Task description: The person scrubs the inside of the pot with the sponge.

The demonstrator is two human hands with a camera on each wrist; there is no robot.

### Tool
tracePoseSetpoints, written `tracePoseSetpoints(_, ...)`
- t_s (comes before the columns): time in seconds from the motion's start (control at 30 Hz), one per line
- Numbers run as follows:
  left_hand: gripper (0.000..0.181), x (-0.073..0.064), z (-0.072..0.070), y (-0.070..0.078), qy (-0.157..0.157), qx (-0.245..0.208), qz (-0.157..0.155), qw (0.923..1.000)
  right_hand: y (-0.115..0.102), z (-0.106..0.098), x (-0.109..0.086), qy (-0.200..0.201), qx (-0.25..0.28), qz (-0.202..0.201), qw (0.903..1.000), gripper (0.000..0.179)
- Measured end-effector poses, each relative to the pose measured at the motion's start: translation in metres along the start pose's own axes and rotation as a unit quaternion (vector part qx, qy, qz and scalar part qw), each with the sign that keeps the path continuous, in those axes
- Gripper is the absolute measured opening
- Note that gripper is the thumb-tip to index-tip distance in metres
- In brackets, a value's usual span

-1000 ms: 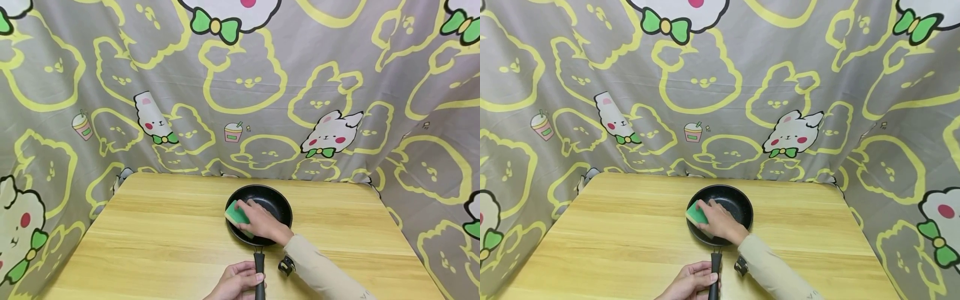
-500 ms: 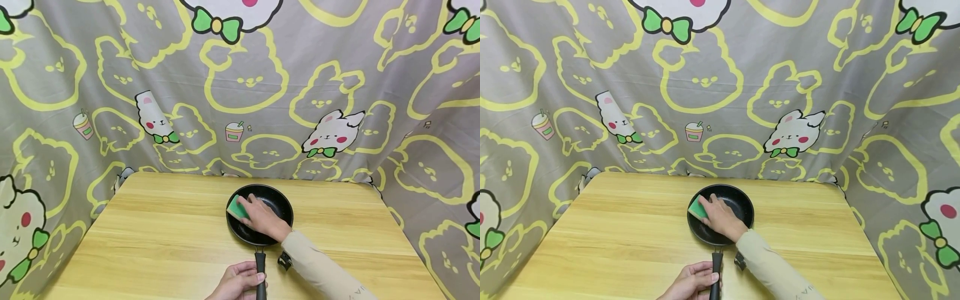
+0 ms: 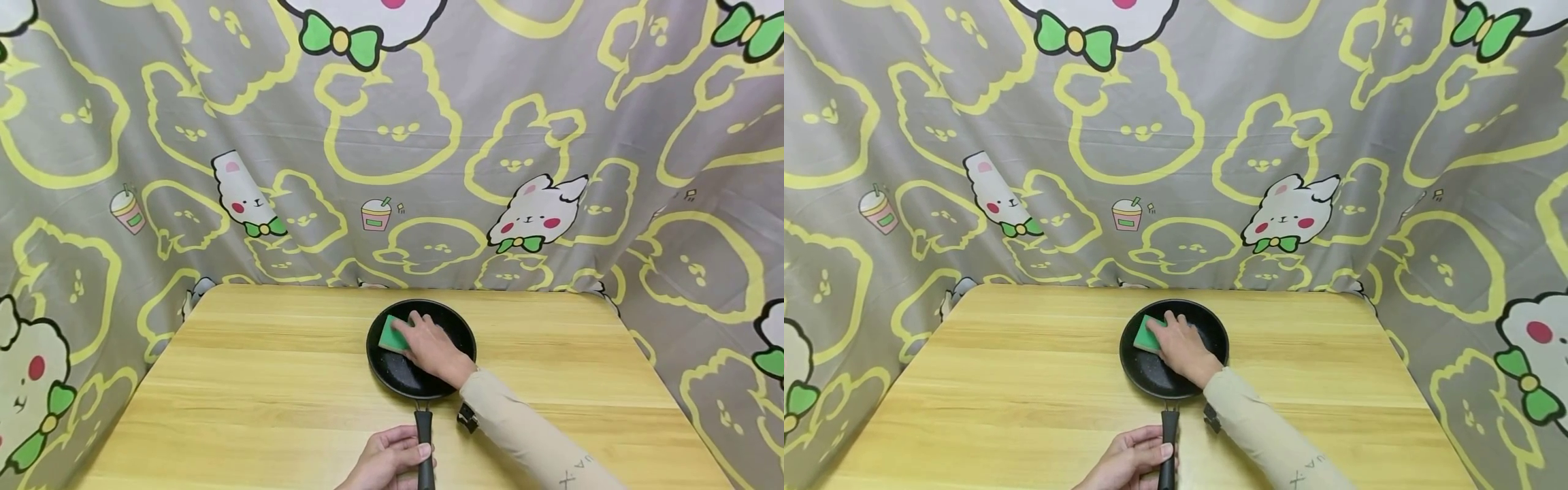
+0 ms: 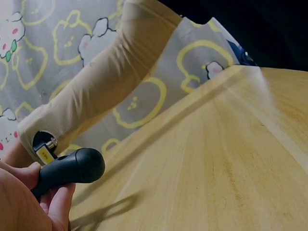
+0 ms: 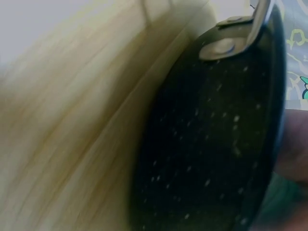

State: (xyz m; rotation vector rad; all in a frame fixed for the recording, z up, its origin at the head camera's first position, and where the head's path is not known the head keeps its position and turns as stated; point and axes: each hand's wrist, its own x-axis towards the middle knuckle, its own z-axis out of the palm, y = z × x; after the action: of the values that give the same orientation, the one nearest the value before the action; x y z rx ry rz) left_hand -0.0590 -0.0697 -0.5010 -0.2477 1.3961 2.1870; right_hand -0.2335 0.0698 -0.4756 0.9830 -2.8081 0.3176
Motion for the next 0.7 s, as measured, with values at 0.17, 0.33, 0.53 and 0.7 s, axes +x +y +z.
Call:
tracePoseSetpoints(0.17, 0.037, 0.0, 0.0, 0.0, -0.003, 0.003, 0.005, 1.0, 0.005, -0.001, -0.001, -0.008, -0.032, 0.01, 0.9994, 0.049)
tracePoseSetpoints(0.33, 0.037, 0.0, -0.001, 0.0, -0.005, 0.0, 0.005, 1.0, 0.011, -0.003, -0.004, -0.019, -0.057, 0.015, 0.9981, 0.054)
tracePoseSetpoints(0.53, 0.037, 0.0, -0.001, 0.0, 0.001, -0.003, -0.002, 1.0, 0.017, -0.003, -0.008, -0.034, -0.063, 0.012, 0.9974, 0.058)
tracePoseSetpoints(0.7, 0.037, -0.001, -0.001, 0.001, 0.007, -0.003, 0.002, 1.0, 0.02, -0.003, -0.011, -0.041, -0.071, 0.008, 0.9966, 0.058)
